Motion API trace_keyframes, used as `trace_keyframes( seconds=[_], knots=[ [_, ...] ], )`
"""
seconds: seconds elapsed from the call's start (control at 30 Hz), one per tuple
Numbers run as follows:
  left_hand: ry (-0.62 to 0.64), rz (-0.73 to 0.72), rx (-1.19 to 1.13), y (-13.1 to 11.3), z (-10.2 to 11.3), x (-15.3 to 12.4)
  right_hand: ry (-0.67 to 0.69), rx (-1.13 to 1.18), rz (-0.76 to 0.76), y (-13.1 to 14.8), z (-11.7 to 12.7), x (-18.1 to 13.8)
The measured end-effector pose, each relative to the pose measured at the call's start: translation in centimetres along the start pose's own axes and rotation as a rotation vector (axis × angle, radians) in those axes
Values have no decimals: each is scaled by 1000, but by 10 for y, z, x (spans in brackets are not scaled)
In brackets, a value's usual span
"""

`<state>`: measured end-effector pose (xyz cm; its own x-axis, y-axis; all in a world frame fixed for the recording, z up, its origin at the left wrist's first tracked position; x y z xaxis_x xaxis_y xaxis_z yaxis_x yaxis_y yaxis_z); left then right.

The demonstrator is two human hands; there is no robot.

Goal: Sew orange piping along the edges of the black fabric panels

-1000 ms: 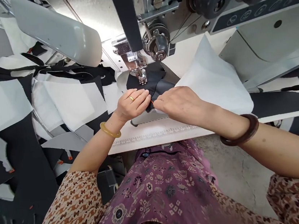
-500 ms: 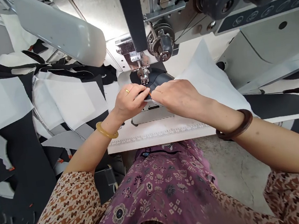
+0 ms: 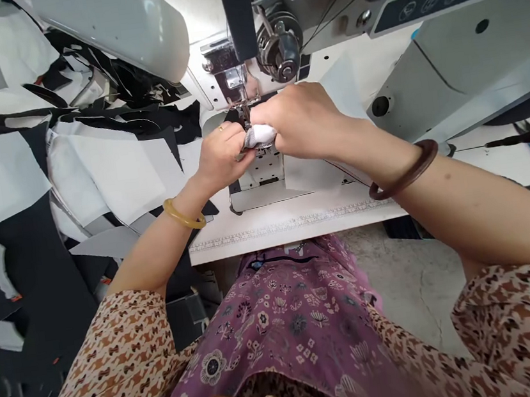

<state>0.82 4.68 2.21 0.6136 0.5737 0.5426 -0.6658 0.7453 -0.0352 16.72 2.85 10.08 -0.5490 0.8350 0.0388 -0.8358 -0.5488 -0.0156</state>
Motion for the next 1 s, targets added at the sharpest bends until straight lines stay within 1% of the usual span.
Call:
trace_keyframes(
  seconds=[0.07,0.13,0.2,0.23,0.3,0.37,0.43,0.53,0.6,0.7,0.8,0.87,0.9,1.0],
  knots=[
    [-41,61,30,-3,-12,-6,31,-48,18,7,-3,-5],
    [-96,120,19,-5,-25,-15,66,-108,82,17,-11,-14],
    [-143,119,-1,-5,-34,-24,55,-153,175,25,-21,-22],
    [-161,81,5,-5,-36,-29,30,-165,217,27,-26,-26],
    [-182,-50,33,-5,-33,-35,-25,-171,280,28,-34,-31],
    [-187,-173,59,-6,-26,-38,-42,-183,302,25,-38,-33],
    [-188,-226,90,-6,-18,-38,-33,-196,310,22,-37,-32],
    [-221,-211,130,-7,-14,-35,-6,-200,304,19,-33,-28],
    [-236,-163,85,-5,-16,-33,18,-194,285,17,-30,-24],
    [-205,-79,8,-1,-21,-31,29,-183,244,14,-29,-18],
    [-203,-49,26,1,-21,-29,11,-189,248,12,-32,-14],
    [-238,-71,58,-1,-17,-27,-31,-215,277,14,-36,-16],
    [-262,-108,80,-2,-14,-26,-58,-233,288,16,-39,-19],
    [-338,-280,142,-8,-4,-21,-116,-267,266,27,-47,-36]
  ],
)
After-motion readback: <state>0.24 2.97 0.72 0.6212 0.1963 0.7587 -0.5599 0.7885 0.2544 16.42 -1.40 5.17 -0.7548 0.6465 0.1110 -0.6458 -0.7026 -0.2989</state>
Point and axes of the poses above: each hand's wrist, its own x-axis towards the middle knuckle, its own z-axis out of the back of the hand, y = z × x, the point moved 2 cm from there along x, towards the middle knuckle, and after that the axes turned 2 degrees about z, right-handed, at the moved point
